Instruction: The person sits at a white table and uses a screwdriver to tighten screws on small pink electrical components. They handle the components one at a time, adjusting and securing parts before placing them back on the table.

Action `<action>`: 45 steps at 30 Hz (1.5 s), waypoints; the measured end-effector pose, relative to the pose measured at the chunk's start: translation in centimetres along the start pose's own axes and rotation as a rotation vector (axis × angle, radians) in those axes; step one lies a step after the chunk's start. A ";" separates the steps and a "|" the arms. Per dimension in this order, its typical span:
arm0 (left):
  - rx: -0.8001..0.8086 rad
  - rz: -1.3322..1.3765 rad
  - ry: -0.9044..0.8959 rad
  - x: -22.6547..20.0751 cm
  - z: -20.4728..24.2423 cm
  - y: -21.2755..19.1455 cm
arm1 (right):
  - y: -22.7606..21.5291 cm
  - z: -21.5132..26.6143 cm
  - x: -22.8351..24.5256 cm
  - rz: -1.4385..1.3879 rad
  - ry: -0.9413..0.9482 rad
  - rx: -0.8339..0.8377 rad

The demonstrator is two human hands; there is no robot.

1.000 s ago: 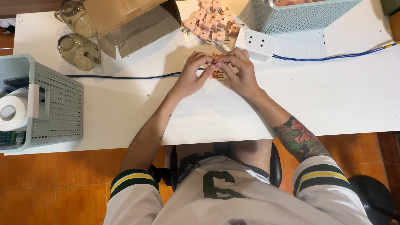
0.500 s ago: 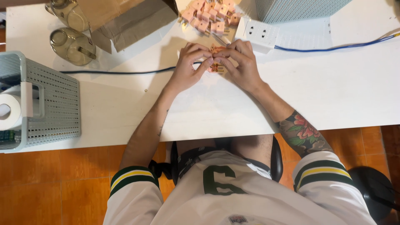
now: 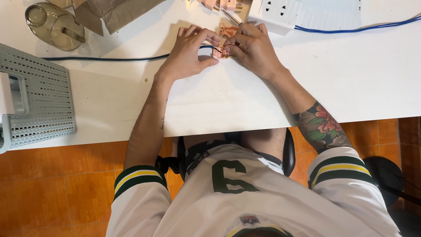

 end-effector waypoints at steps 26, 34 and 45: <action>-0.079 -0.030 0.070 1.0 0.2 0.5 | 0.1 -0.3 0.0 0.056 0.076 0.007; -0.112 -0.031 0.075 1.2 0.2 0.7 | -0.3 -0.5 0.8 0.045 0.079 -0.019; -0.109 -0.046 0.065 1.4 0.1 0.9 | -0.7 -0.7 1.7 0.068 0.057 -0.047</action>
Point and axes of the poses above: each hand's wrist, its own z-axis away from the middle knuckle, its own y-axis out of the palm, x = y × z, the point moved 5 cm from there along -z, towards the middle knuckle, and after that the axes turned 1 degree about x, right-handed, at the moved point
